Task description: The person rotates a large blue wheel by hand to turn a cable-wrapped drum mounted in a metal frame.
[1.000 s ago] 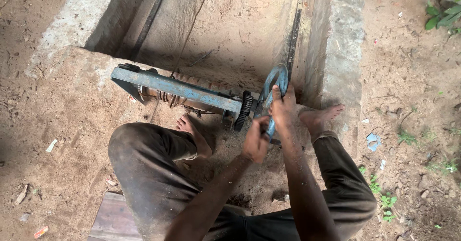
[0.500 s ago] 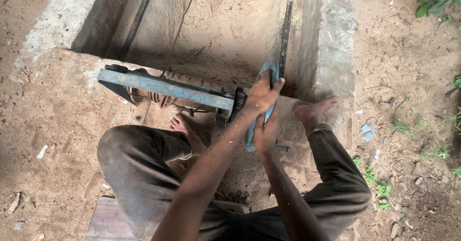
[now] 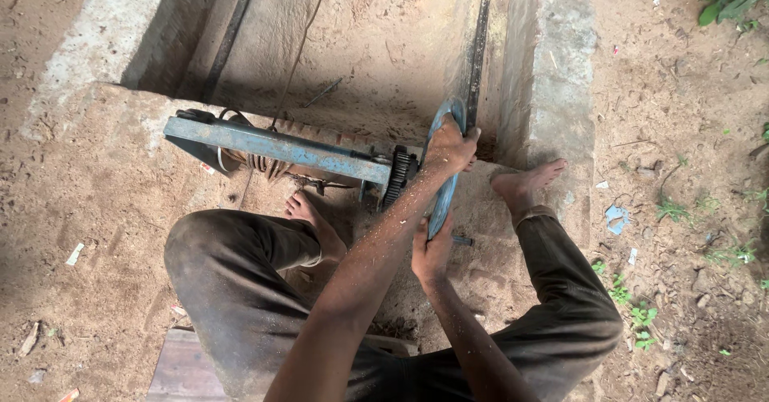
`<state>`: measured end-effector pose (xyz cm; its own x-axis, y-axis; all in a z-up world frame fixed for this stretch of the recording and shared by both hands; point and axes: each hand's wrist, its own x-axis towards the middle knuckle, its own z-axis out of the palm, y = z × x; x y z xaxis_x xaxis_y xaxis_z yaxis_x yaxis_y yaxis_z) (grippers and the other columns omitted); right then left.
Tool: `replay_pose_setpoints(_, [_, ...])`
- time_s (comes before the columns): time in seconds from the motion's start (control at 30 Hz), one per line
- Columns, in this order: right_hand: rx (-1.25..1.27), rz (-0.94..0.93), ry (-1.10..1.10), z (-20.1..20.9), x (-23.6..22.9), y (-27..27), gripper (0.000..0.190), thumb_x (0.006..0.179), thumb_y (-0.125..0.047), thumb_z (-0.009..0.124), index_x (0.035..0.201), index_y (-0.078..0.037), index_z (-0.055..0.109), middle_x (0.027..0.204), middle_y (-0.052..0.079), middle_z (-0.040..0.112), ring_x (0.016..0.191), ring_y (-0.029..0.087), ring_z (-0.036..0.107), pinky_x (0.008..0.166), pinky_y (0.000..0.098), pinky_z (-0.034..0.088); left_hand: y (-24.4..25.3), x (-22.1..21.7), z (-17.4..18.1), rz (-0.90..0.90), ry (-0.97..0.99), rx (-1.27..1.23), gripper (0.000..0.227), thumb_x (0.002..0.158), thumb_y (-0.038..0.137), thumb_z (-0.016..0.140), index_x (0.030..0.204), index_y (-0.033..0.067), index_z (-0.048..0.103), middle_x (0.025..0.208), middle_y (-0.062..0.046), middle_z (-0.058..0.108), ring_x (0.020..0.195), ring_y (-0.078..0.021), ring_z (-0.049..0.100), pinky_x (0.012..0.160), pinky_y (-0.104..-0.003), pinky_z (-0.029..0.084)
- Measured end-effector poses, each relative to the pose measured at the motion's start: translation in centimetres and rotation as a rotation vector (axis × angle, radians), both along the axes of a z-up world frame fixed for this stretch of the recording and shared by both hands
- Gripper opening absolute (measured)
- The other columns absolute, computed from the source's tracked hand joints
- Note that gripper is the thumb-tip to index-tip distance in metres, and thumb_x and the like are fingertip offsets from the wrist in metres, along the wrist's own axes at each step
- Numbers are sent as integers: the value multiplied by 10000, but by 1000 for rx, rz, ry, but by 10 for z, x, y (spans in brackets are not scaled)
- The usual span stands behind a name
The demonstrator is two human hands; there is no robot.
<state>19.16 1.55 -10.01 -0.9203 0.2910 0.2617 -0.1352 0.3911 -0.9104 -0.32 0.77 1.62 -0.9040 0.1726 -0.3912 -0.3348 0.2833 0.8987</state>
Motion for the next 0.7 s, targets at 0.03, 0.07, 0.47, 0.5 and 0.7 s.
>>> replay_pose_setpoints(0.03, [4, 11, 18, -12, 2, 3, 548, 1043, -192, 483, 1521, -1, 294, 816, 65, 628, 591, 132, 596, 507, 321, 515, 0, 2, 4, -24, -7, -75, 622, 968, 368, 584, 1325, -114, 419, 889, -254, 792, 657, -292, 775, 496, -373, 631])
replay_pose_setpoints(0.07, [25, 35, 82, -23, 3, 6, 531, 1037, -187, 479, 1508, -11, 307, 867, 59, 618, 644, 121, 598, 540, 304, 530, 1, 5, 7, -47, -13, -150, 576, 995, 383, 560, 1307, -91, 463, 881, -232, 787, 610, -271, 748, 436, -352, 593])
replay_pose_setpoints(0.47, [-683, -94, 239, 1, -23, 57, 609, 1274, -548, 475, 999, -5, 481, 925, 100, 467, 892, 222, 484, 831, 370, 434, -34, 100, 7, -70, 123, -73, 548, 1014, 192, 503, 1455, -19, 258, 885, -227, 702, 593, -292, 743, 413, -317, 626])
replay_pose_setpoints(0.5, [-701, -95, 216, 14, -38, 69, 559, 1192, -552, 445, 1129, -6, 551, 1012, 144, 568, 949, 263, 576, 880, 424, 504, -36, 112, 4, -93, 79, -43, 560, 997, 175, 509, 1461, 6, 245, 893, -216, 705, 590, -292, 740, 412, -312, 623])
replay_pose_setpoints(0.7, [-358, 122, -218, 100, -141, 79, 583, 1052, -452, 497, 1458, -35, 465, 1256, 201, 650, 1129, 255, 650, 962, 416, 532, -47, 164, -43, -34, 62, 110, 550, 998, 130, 463, 1491, 53, 233, 836, -172, 679, 592, -241, 683, 422, -338, 588])
